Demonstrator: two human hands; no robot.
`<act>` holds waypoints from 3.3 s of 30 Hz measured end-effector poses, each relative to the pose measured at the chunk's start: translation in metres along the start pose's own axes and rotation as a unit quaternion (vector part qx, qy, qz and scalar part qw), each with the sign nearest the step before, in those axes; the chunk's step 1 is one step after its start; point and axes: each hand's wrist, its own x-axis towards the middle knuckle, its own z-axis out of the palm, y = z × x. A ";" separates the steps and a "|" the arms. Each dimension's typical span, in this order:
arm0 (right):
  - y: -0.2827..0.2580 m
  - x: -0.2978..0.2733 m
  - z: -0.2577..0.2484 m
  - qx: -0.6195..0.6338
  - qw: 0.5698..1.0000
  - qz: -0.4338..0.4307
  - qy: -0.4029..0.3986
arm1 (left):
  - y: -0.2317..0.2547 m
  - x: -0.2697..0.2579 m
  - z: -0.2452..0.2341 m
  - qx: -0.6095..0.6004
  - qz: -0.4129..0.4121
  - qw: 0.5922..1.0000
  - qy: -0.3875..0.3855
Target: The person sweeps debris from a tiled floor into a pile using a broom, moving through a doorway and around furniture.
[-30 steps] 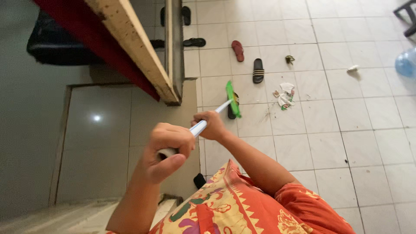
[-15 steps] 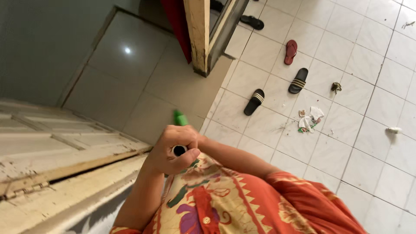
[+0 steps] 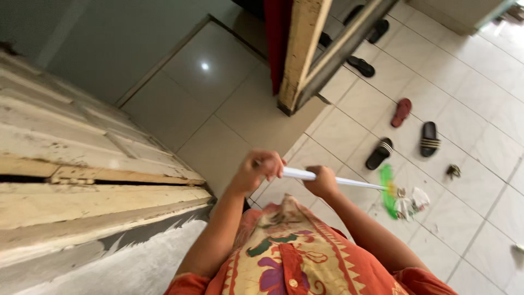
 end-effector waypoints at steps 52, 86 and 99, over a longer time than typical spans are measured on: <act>-0.186 0.246 0.146 0.109 0.978 -0.119 -0.132 | 0.097 0.047 -0.232 0.090 0.051 0.986 0.129; -0.325 0.454 0.263 0.031 0.967 0.075 -0.240 | 0.137 0.083 -0.548 0.091 -0.070 0.954 0.276; -0.481 0.478 0.203 0.256 0.850 -0.406 -0.216 | 0.323 0.111 -0.439 0.218 0.051 0.966 0.131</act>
